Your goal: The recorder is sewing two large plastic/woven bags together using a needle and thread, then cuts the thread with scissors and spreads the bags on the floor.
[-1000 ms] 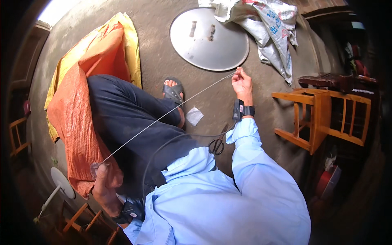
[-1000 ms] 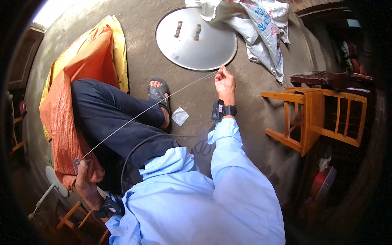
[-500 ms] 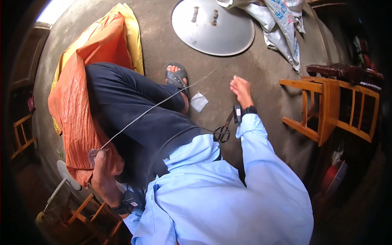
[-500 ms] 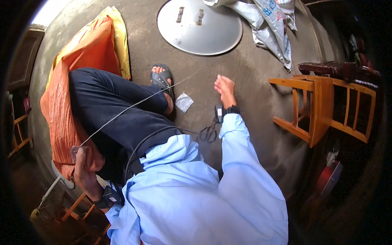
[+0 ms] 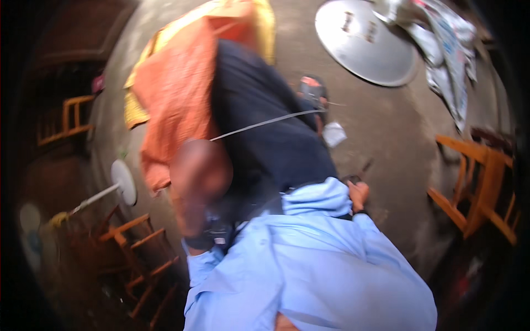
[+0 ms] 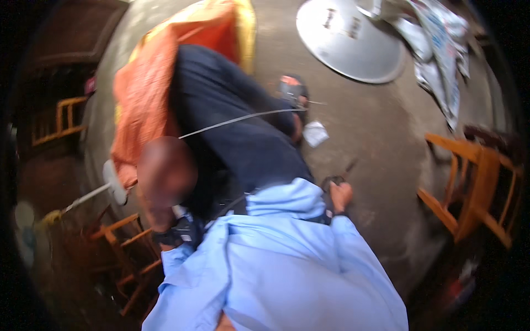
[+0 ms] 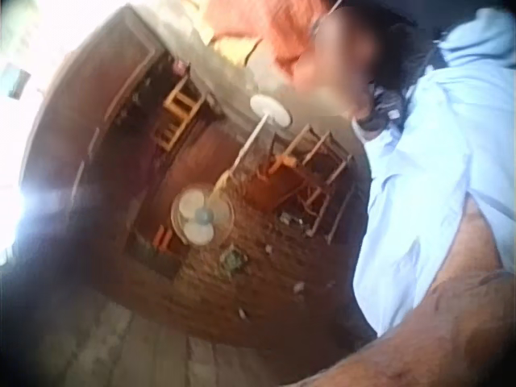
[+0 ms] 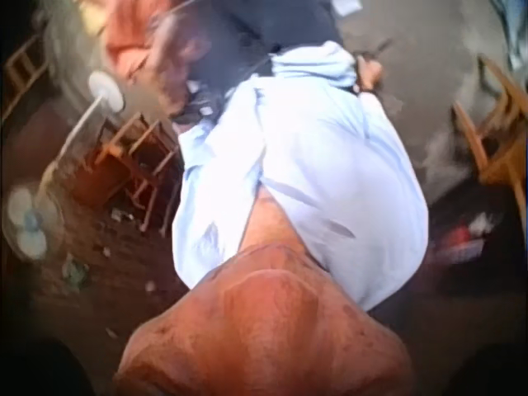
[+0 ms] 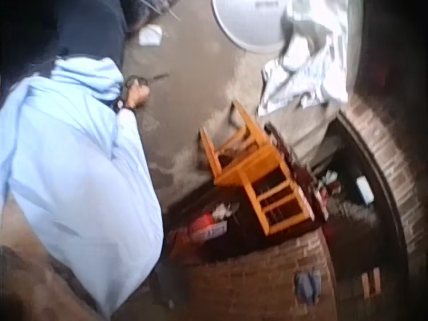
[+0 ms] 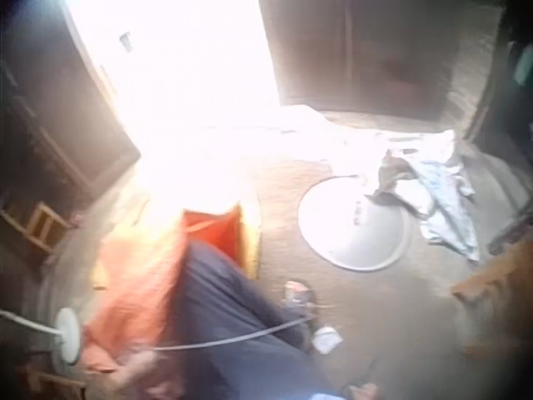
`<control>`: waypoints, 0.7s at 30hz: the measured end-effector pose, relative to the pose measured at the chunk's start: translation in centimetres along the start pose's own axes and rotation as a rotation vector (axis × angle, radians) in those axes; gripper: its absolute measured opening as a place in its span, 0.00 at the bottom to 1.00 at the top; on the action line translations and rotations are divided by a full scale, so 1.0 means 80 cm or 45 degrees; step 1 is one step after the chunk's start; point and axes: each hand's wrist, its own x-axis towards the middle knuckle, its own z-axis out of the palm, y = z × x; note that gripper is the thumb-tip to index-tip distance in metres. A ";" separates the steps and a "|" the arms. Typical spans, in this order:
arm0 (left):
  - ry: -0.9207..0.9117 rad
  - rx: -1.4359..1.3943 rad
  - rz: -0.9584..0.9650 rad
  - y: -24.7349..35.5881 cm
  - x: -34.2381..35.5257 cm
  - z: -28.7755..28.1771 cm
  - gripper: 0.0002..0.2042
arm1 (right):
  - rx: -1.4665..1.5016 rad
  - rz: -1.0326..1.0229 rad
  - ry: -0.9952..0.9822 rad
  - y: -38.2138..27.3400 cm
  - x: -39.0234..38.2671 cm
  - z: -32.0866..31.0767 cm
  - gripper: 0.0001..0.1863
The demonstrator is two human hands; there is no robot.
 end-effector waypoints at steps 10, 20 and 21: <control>-0.089 -0.279 0.039 -0.011 -0.002 -0.019 0.09 | 0.541 -0.070 -0.183 -0.056 0.026 -0.051 0.10; -0.166 -0.440 0.053 -0.018 0.006 -0.023 0.13 | 0.574 -1.492 -0.378 -0.380 -0.044 -0.295 0.21; -0.148 -0.423 0.084 -0.017 0.006 -0.022 0.13 | 0.556 -1.712 -0.432 -0.397 -0.055 -0.300 0.23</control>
